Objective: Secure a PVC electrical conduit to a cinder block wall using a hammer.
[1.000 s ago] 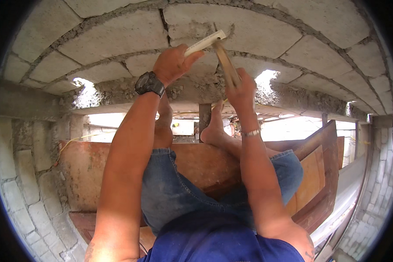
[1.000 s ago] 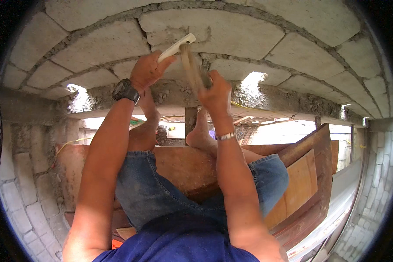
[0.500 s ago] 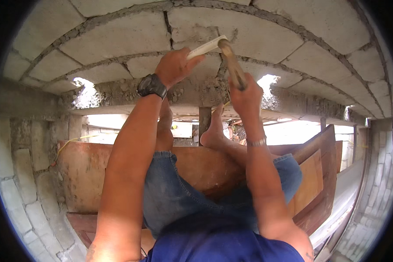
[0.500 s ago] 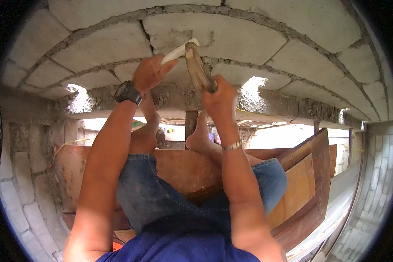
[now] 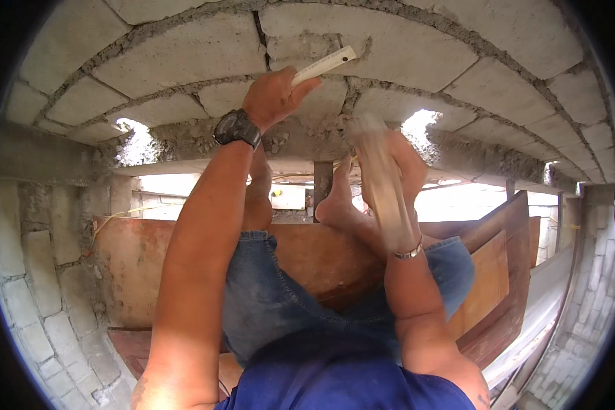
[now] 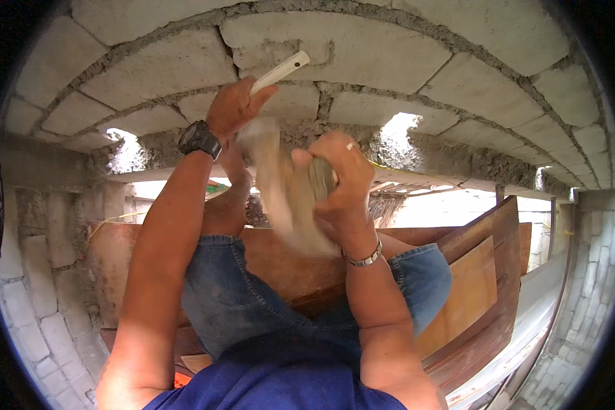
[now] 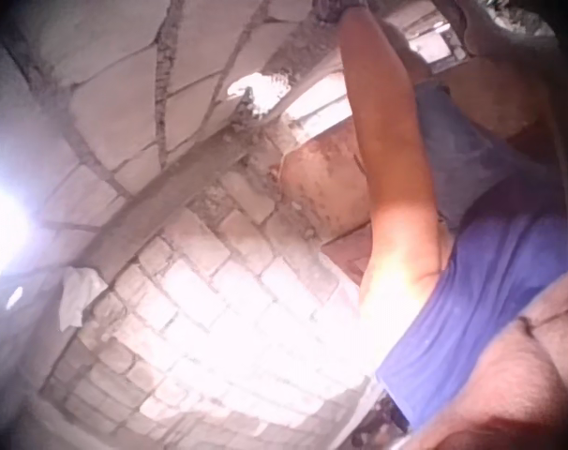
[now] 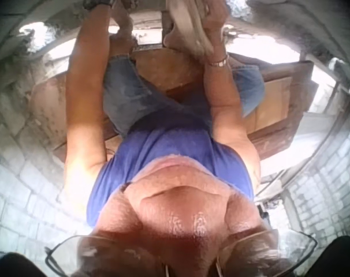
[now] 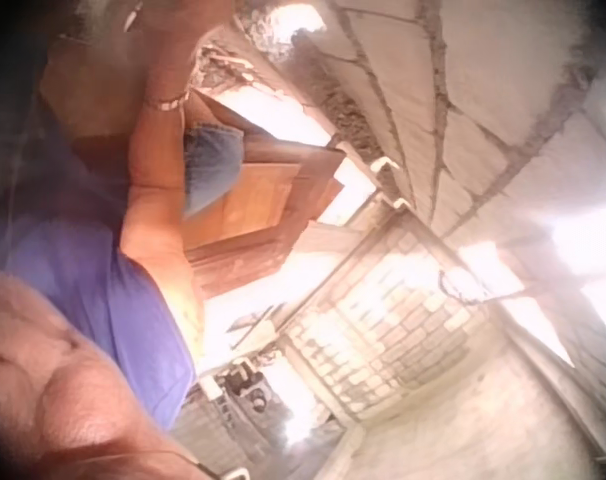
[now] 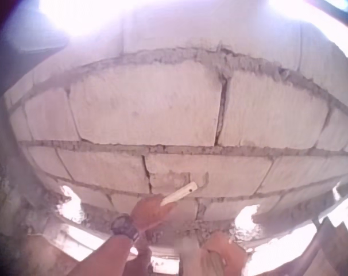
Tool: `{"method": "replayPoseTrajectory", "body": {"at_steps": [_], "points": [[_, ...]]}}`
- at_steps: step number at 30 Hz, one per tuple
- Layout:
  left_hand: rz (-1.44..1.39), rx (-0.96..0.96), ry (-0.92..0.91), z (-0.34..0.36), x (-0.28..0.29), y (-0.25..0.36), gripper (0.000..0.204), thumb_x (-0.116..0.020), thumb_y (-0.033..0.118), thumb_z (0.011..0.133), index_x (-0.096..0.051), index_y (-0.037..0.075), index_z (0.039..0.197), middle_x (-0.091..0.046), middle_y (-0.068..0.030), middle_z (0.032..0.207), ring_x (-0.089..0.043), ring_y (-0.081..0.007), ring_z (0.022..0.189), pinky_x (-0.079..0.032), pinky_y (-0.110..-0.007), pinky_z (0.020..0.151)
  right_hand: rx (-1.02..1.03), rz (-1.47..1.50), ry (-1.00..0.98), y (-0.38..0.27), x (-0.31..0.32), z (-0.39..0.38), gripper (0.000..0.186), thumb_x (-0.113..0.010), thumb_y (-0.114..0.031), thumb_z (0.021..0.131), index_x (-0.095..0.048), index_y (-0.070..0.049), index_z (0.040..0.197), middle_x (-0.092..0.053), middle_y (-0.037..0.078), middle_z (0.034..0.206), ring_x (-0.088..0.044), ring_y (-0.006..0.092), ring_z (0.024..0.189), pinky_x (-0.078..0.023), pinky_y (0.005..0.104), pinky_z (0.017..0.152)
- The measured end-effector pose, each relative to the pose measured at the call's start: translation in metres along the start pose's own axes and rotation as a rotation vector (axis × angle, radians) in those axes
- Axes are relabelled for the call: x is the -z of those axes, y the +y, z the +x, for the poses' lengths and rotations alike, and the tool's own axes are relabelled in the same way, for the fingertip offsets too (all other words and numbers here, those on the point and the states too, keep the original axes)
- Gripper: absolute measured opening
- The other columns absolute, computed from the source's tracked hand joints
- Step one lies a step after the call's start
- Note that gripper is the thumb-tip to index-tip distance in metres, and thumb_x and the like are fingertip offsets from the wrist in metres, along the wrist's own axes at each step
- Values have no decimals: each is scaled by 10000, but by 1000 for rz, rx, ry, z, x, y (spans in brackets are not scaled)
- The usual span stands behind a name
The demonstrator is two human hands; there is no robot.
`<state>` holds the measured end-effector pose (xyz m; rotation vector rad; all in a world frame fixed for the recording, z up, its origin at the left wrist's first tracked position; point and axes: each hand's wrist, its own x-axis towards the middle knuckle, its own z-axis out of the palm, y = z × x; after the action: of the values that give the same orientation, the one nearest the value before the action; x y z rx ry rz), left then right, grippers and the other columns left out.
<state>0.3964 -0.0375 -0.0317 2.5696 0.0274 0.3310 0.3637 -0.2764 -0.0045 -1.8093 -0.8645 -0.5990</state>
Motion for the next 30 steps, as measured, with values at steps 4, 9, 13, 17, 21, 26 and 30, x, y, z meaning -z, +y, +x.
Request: {"method": "replayPoseTrajectory", "body": {"at_steps": [4,9,13,17,21,26,30], "points": [[-15,10,4,-1,-8,9,568,-548,549,890,-567,-14,819,-556,-173,610,-554,-284,534,-431,-390,519,-234,-6,-60,46,-14,5,158,-686,-113,770,-594,3,825,-611,209,731,-591,284,628,-507,383,639],[54,-73,127,-4,-4,6,582,-553,570,872,-574,-1,761,-572,-172,574,-575,-337,518,-449,-413,503,-220,-132,-136,20,-1,-14,174,-660,-152,777,-608,-8,861,-618,180,729,-632,267,649,-494,379,606],[-8,23,36,1,-3,26,572,-542,552,891,-560,-4,758,-535,-170,582,-517,-264,494,-402,-394,485,-10,631,431,16,-23,-10,184,-665,-164,857,-627,-6,944,-589,148,704,-579,210,611,-449,307,575],[-37,46,67,-5,-13,30,599,-530,569,889,-549,-8,730,-521,-170,549,-523,-288,486,-404,-402,481,-554,-201,-171,66,-24,6,195,-646,-167,882,-589,13,927,-615,83,725,-595,187,666,-477,323,617],[-27,43,55,-8,3,28,612,-532,579,881,-557,-13,730,-527,-167,546,-523,-301,473,-411,-405,482,-388,312,186,1,-8,-2,142,-675,-96,837,-613,3,918,-618,43,725,-591,178,655,-490,274,608],[-43,70,61,-4,-1,39,602,-540,569,882,-548,-6,704,-525,-165,540,-503,-296,460,-405,-404,474,-384,-27,209,32,-33,15,145,-679,-109,831,-584,-6,869,-604,35,728,-570,134,726,-458,259,645],[-38,18,161,-8,-3,31,591,-550,552,886,-540,-2,682,-506,-158,507,-468,-283,432,-389,-390,449,-622,-70,-38,17,-9,9,231,-692,-206,846,-598,2,816,-596,34,705,-527,120,625,-441,271,583]]}}
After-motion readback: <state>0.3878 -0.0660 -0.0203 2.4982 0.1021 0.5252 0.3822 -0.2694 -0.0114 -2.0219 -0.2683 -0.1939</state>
